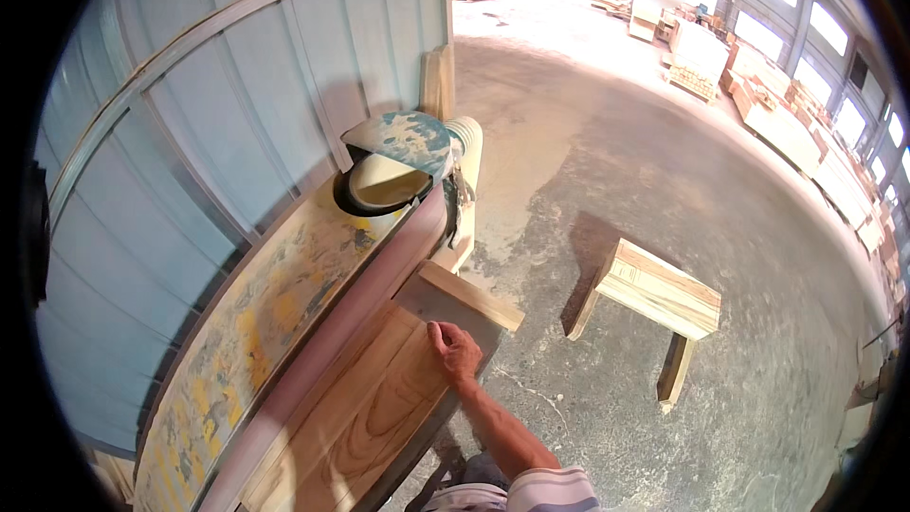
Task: The person repeatedly feeds carved wooden panels through a belt sander, flipping each piece to sand both sides. They handle the panels by hand, moving them between the machine and a nearby wooden stand, and occasionally walk around the workshop floor.
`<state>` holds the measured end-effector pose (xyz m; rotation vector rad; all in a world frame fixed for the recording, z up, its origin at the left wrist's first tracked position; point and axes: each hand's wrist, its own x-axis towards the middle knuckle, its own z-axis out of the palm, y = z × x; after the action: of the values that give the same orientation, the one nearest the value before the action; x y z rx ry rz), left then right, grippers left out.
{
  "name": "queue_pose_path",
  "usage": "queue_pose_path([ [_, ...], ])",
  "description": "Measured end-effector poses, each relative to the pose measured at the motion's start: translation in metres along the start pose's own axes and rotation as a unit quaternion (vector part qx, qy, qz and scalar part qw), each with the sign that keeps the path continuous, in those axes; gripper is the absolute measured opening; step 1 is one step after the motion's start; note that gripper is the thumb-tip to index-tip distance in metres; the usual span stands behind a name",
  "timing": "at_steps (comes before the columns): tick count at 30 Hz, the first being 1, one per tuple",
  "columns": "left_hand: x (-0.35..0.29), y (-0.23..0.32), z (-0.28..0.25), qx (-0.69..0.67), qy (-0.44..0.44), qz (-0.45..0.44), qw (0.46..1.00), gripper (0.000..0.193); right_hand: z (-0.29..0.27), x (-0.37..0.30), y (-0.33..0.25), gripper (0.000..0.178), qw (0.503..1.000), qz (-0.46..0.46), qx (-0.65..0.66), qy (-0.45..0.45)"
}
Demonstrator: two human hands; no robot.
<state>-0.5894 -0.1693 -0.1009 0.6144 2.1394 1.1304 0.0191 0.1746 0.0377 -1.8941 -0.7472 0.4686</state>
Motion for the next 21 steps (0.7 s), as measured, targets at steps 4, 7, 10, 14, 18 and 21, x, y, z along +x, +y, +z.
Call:
queue_pose_path([
  [4, 0.041, -0.039, 0.001, 0.055, 0.023, 0.0, 0.998, 0.034, 0.002, -0.018, -0.009, 0.031, 0.999, -0.033, 0.015, -0.012],
  [7, 0.019, 0.035, 0.049, 0.012, -0.019, -0.014, 1.0, 0.034, 0.005, -0.045, -0.011, 0.03, 0.998, -0.046, 0.023, -0.046],
  [10, 0.015, 0.07, 0.076, 0.006, -0.043, -0.014, 0.999, 0.034, 0.012, -0.073, -0.012, 0.028, 0.996, -0.062, 0.019, -0.056],
  [14, 0.013, 0.09, 0.091, -0.002, -0.053, -0.015, 0.998, 0.034, 0.012, -0.088, -0.024, 0.026, 0.996, -0.045, 0.026, -0.073],
  [18, 0.013, 0.099, 0.097, -0.001, -0.061, -0.018, 0.998, 0.034, 0.01, -0.062, -0.015, 0.032, 0.998, -0.033, 0.038, -0.037],
  [21, 0.012, 0.099, 0.094, 0.001, -0.055, -0.026, 0.998, 0.033, 0.001, -0.026, -0.018, 0.031, 1.0, -0.005, 0.008, -0.013],
])
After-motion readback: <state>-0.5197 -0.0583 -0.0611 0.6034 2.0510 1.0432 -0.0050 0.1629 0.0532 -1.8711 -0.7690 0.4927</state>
